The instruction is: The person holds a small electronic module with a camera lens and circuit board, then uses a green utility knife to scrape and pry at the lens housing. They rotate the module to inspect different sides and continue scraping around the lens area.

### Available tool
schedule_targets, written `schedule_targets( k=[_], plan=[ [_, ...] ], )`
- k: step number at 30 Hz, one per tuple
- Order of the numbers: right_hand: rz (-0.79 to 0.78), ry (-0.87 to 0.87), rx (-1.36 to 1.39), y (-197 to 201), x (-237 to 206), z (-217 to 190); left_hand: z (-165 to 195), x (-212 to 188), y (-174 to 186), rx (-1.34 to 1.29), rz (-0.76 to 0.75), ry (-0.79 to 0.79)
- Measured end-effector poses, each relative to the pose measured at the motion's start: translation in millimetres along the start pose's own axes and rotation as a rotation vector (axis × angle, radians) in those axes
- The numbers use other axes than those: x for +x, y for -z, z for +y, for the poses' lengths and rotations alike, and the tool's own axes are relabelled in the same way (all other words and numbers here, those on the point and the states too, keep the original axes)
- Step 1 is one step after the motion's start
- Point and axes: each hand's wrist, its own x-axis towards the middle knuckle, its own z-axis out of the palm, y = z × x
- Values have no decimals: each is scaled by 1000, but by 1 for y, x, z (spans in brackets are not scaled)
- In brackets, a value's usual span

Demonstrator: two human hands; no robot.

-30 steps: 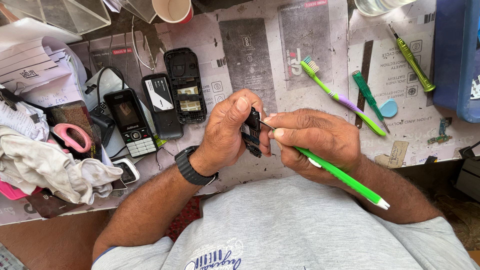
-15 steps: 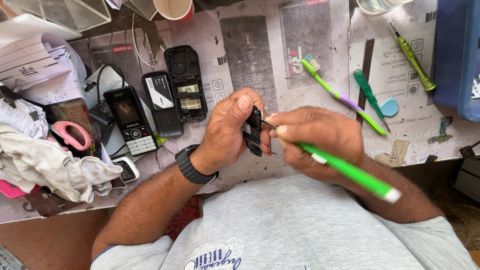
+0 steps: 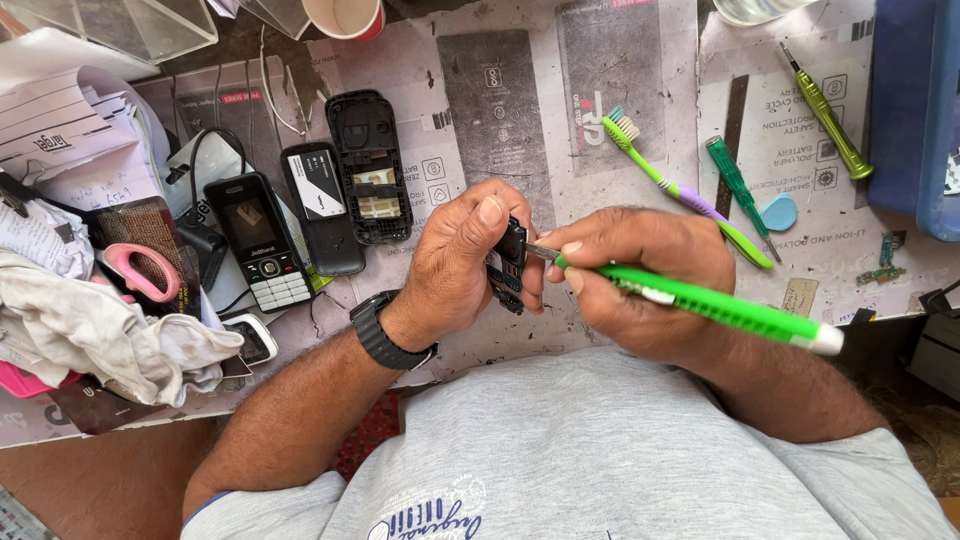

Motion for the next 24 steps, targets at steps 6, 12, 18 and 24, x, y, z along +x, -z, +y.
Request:
schedule_targets(
  k=[6, 12, 18, 24],
  plan=[
    [-1, -35, 5, 0, 1, -4, 3, -1, 0, 68, -26, 19],
    [31, -120, 42, 3, -3, -3, 10, -2, 1, -47, -96, 67],
    [87, -151, 104, 5, -6, 1, 13, 0, -1, 55, -125, 93],
    [96, -205, 118, 6, -9, 1, 13, -4, -1, 128, -119, 72]
  ],
)
